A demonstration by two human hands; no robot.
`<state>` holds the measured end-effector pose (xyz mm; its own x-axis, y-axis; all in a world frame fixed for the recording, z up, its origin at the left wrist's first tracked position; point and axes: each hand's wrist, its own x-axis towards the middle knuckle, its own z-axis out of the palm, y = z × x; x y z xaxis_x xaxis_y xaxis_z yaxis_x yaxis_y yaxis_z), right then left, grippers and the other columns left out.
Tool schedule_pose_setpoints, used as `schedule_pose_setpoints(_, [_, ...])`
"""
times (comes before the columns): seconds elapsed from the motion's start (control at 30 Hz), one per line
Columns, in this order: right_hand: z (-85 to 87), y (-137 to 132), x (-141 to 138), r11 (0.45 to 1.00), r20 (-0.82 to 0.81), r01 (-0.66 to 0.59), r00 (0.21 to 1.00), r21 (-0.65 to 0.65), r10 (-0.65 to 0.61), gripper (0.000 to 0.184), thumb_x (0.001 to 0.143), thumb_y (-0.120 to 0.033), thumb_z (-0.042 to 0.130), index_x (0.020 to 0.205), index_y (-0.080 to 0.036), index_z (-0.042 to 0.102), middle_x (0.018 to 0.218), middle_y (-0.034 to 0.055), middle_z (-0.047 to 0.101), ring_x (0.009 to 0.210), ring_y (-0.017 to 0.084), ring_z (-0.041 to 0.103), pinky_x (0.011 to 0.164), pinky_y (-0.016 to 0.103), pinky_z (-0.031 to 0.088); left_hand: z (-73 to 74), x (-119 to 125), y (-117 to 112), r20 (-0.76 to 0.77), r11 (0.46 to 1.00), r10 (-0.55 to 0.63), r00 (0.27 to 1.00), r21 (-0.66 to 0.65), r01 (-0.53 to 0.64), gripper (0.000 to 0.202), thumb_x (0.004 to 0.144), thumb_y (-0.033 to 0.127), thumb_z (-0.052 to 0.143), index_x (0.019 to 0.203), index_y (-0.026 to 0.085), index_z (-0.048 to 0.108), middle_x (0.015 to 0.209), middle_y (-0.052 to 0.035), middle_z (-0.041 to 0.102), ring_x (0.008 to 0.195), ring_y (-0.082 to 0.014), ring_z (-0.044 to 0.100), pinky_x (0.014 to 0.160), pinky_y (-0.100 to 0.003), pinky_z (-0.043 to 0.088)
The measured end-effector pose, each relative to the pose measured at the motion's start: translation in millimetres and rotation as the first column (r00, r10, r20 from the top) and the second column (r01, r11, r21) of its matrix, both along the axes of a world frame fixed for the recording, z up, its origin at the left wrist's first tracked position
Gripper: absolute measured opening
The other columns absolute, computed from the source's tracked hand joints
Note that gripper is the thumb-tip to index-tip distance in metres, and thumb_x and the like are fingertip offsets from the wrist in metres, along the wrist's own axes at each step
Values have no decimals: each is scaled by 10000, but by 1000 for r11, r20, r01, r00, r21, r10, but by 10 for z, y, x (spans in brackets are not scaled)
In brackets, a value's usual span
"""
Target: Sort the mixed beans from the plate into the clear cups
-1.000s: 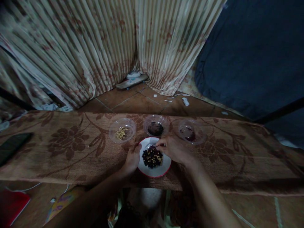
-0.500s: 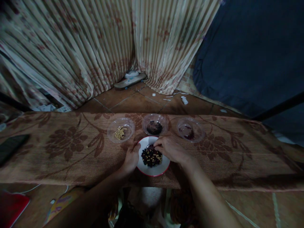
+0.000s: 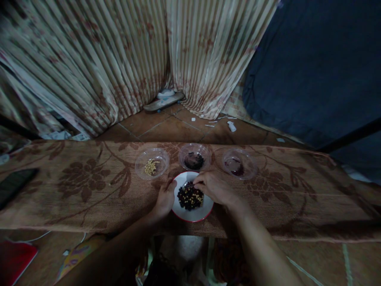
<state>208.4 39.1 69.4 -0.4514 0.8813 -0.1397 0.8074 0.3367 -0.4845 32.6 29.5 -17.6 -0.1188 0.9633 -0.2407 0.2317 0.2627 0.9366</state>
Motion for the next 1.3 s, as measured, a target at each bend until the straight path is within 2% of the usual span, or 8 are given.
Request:
schedule_pose_setpoints(0.23, [5, -11, 16, 999, 6, 37, 999, -18, -37, 211, 829, -286, 503, 878, -257, 707, 914, -6, 700, 790, 153, 625, 691, 241, 440, 46, 4, -10, -6, 999, -23, 1000, 30, 24, 288, 815, 273, 386, 928, 151, 621, 979, -83, 674, 935, -188, 594, 899, -324, 421])
schedule_pose_setpoints(0.37, [15, -15, -5, 999, 18, 48, 999, -24, -48, 198, 824, -291, 514, 878, -269, 703, 929, -10, 697, 804, 161, 627, 709, 258, 444, 60, 3, -10, -11, 1000, 9, 1000, 18, -9, 264, 805, 259, 417, 936, 169, 628, 1006, -69, 674, 979, -185, 587, 930, -320, 407])
schedule_pose_setpoints(0.73, [14, -11, -39, 1000, 29, 26, 999, -15, -26, 201, 834, -277, 507, 872, -254, 704, 944, -6, 691, 831, 157, 621, 713, 243, 443, 15, 9, -3, -16, 999, 30, 999, -33, -30, 323, 809, 275, 429, 1041, 144, 612, 1136, -99, 635, 1103, -196, 542, 992, -317, 357])
schedule_pose_setpoints(0.97, [25, -11, -36, 1000, 10, 9, 1000, -23, -9, 205, 834, -262, 502, 865, -253, 704, 926, -3, 693, 805, 152, 623, 708, 245, 442, 43, 1, -2, -26, 1000, -8, 1000, -1, 8, 283, 810, 267, 412, 956, 149, 623, 1024, -89, 667, 992, -194, 586, 938, -322, 399])
schedule_pose_setpoints(1.13, [-28, 5, 43, 998, -57, 43, 997, -40, -46, 196, 817, -296, 528, 879, -250, 708, 893, 4, 706, 775, 165, 631, 684, 258, 447, 42, 5, -4, -2, 1000, -6, 1000, 4, 6, 273, 811, 271, 395, 917, 164, 623, 965, -73, 677, 946, -186, 595, 896, -315, 423])
schedule_pose_setpoints(1.3, [-47, 60, 228, 989, -248, 131, 958, -68, -144, 226, 803, -355, 547, 884, -221, 710, 903, 24, 708, 802, 189, 634, 699, 279, 466, 43, 8, -7, 4, 1000, 17, 1000, 2, -17, 263, 807, 271, 413, 910, 176, 636, 949, -63, 686, 940, -187, 602, 908, -325, 423])
